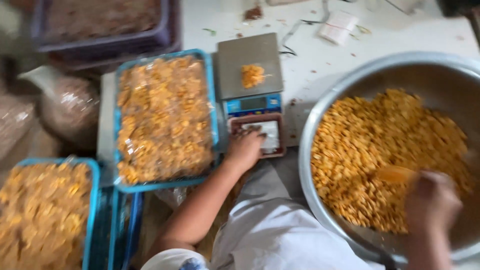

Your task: The person scoops roasted peanuts from a large metal bowl using a plastic spoon, places them into small plastic bags on a digital scale, and then moves the filled bags into a blue basket. The process is repeated multiple times throughout the clip.

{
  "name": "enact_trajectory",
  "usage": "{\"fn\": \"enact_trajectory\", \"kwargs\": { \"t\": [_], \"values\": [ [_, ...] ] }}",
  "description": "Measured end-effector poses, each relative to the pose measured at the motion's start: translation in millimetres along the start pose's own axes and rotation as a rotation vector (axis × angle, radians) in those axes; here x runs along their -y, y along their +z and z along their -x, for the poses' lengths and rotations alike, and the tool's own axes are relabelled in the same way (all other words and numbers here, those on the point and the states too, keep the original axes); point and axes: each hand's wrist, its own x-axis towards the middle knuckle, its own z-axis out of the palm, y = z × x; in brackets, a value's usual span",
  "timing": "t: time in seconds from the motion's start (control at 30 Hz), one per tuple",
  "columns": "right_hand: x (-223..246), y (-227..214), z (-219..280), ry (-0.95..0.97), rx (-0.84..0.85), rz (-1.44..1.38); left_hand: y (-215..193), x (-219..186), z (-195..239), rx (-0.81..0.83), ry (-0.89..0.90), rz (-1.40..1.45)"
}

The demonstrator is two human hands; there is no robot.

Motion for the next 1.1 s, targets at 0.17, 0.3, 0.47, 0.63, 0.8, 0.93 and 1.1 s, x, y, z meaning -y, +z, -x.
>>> {"fn": "enact_trajectory", "kwargs": {
  "t": [0.17,0.3,0.47,0.63,0.8,0.93,1.1],
  "values": [
    [11,-96,20,0.146,0.483,-1.791,9,6,6,-0.102,0.092,0.023],
    [-18,-126,14,0.230,0.756,-1.876,18,13,-2,-0.030,-0.008,-0.060],
    [-22,-95,16,0.332,0.546,-2.319,-31,-12,-24,-0.200,-0.068,0.662],
    [-41,-105,10,0.412,0.519,-2.426,-60,-76,-24,-0.091,0.004,1.473],
    [-78,-125,4,0.458,0.385,-2.446,-75,-155,-5,0.158,0.246,1.384],
    [-111,-148,12,0.312,-0.201,-2.440,-62,-184,-9,0.461,0.142,1.114],
    [-124,-151,11,-0.395,-0.542,-2.102,-29,-193,-19,0.358,0.347,0.991]
  ]
}}
